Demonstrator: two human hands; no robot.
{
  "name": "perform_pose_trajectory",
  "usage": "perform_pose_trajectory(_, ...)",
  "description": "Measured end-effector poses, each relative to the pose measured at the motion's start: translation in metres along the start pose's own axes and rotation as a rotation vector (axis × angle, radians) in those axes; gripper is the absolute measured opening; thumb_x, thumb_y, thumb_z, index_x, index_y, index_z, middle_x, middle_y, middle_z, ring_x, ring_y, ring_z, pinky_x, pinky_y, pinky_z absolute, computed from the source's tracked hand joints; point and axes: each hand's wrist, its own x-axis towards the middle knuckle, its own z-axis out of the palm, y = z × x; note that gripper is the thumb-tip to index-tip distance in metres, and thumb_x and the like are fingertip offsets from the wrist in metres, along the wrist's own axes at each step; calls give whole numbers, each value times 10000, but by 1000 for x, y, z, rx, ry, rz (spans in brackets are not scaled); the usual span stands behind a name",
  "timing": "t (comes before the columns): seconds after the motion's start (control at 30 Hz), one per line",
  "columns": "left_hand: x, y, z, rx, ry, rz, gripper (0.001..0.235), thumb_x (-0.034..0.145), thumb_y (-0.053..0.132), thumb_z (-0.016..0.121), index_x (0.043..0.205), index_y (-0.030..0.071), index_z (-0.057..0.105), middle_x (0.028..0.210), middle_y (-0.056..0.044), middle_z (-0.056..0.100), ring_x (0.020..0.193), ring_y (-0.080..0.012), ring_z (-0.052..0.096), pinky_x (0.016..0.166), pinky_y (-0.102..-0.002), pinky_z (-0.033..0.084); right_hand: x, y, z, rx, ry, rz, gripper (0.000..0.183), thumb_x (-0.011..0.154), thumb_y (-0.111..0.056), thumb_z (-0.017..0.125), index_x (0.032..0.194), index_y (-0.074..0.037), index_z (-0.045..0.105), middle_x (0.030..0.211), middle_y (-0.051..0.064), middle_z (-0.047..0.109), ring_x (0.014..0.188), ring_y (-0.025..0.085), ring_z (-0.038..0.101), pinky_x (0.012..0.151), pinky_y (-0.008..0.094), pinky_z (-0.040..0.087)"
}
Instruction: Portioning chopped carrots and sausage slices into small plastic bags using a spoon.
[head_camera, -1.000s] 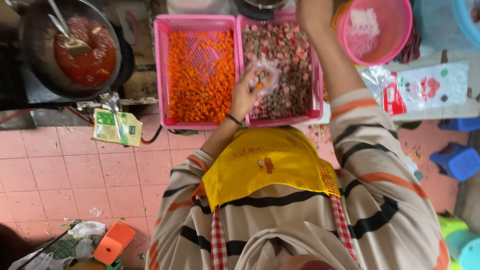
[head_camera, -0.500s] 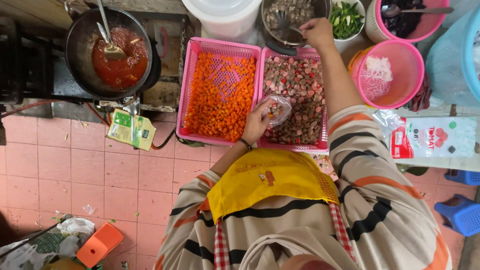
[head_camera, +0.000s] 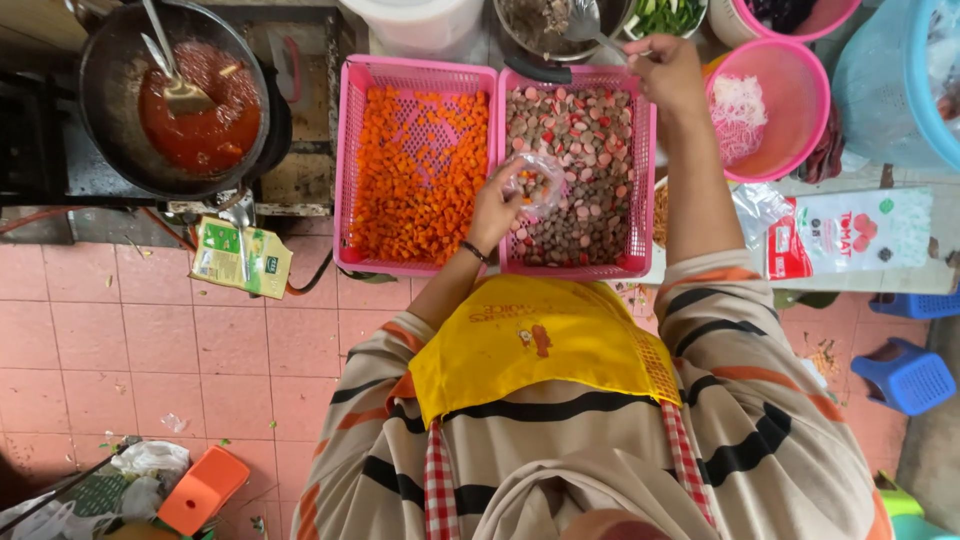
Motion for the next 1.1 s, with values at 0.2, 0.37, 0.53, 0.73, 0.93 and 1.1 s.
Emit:
perform_pose_trajectory(0.2, 12, -42, -6, 71, -10, 154, 620, 933, -158, 559, 1503, 84, 553, 1486, -117, 606, 752, -71, 633, 619, -245, 560, -116, -20, -10, 71, -52, 2, 127, 1026, -29, 673, 1135, -40, 737, 932, -6, 704, 770, 27, 660, 673, 202, 562)
perform_pose_trajectory(0.37, 8, -30, -7, 67, -17, 127, 691, 899, -187, 561, 1524, 105, 514, 1459, -96, 640, 745, -73, 649, 599, -239, 547, -223, -55, 35, -635, -22, -358, 199, 946, 55, 704, 1106, -48, 763, 977, 173, 653, 824, 298, 654, 695, 398, 511)
perform_pose_trajectory(0.53, 2, -29, -13, 47, -91, 213, 794, 860, -244, 550, 1561, 119, 469, 1578, -117, 496, 895, -100, 683, 624, -250, 560, -262, -47, 11, -694, 202, -265, 174, 959, -2, 732, 1102, -94, 767, 990, 208, 623, 864, 378, 647, 740, 468, 505)
perform_pose_trajectory(0.73, -17, 10, 7, 99, -243, 213, 792, 871, -239, 526, 1563, 143, 468, 1598, -121, 463, 1012, -120, 621, 688, -251, 591, -292, 38, -89, -1029, 537, 45, 167, 931, -36, 749, 1051, -141, 797, 975, 206, 648, 812, 416, 652, 672, 515, 496)
perform_pose_trajectory(0.93, -26, 46, 28, 91, -385, 49, 745, 902, -203, 527, 1561, 140, 468, 1590, -105, 490, 682, -83, 655, 564, -239, 575, -275, 127, -120, -956, 453, 4, 109, 951, -94, 793, 1040, -155, 807, 920, 168, 659, 765, 361, 661, 646, 469, 501)
perform_pose_trajectory(1.1, -18, 19, 39, 109, -415, 62, 720, 906, -190, 511, 1550, 131, 473, 1583, -100, 469, 676, -87, 682, 568, -243, 595, -270, 168, -130, -577, 262, 118, 137, 959, -82, 771, 1093, -104, 792, 843, 110, 702, 700, 191, 638, 654, 355, 497)
